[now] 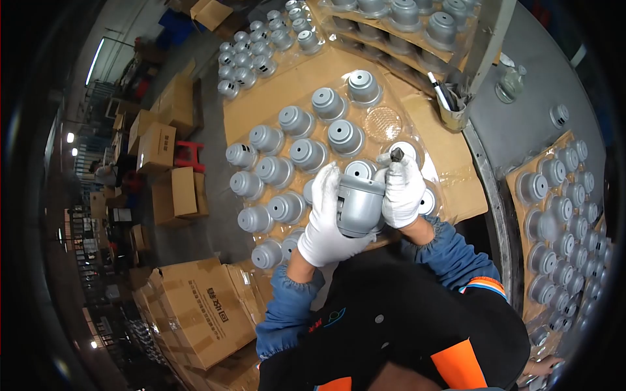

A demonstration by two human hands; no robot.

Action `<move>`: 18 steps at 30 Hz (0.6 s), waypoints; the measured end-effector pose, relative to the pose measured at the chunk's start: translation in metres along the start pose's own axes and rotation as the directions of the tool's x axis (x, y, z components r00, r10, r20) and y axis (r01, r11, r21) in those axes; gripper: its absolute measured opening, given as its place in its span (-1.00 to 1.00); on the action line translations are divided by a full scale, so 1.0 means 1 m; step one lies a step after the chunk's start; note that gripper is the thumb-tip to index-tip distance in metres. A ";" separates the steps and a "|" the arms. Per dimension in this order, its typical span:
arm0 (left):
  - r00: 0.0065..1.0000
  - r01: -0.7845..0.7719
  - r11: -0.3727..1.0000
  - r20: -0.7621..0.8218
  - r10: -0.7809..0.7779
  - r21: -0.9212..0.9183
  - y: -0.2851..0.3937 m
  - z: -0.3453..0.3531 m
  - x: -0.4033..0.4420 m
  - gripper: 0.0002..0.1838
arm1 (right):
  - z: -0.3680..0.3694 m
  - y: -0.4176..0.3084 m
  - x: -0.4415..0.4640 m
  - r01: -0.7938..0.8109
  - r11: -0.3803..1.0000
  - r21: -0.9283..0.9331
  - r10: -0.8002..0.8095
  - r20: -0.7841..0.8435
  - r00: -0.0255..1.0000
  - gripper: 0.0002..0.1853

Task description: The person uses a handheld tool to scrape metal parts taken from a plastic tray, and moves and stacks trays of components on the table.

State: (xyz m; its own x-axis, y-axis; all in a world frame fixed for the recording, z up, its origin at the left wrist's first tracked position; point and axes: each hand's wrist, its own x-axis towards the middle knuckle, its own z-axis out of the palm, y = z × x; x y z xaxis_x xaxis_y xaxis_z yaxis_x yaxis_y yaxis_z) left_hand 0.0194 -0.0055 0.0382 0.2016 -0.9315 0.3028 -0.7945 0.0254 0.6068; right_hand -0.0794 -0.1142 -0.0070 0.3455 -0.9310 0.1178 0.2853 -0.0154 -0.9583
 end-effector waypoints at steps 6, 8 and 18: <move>0.997 0.079 0.996 0.015 -0.079 -0.029 -0.004 -0.011 -0.011 0.32 | 0.005 -0.005 -0.008 0.049 0.997 -0.058 -0.045 0.065 0.997 -0.68; 0.995 0.097 0.995 0.013 -0.097 -0.023 -0.005 -0.015 -0.015 0.34 | 0.013 -0.005 -0.008 0.069 0.994 -0.085 -0.065 0.049 0.997 -0.70; 0.992 0.117 0.990 -0.028 -0.119 -0.076 -0.005 -0.024 -0.030 0.35 | 0.026 -0.024 -0.015 -0.006 0.985 -0.171 0.024 0.103 0.994 -0.72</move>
State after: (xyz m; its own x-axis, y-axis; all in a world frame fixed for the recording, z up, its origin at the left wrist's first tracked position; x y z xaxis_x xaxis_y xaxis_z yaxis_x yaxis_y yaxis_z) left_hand 0.0311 0.0314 0.0441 0.3108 -0.9172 0.2492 -0.7200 -0.0560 0.6918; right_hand -0.0685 -0.0900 0.0205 0.4422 -0.8887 0.1213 0.1258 -0.0724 -0.9894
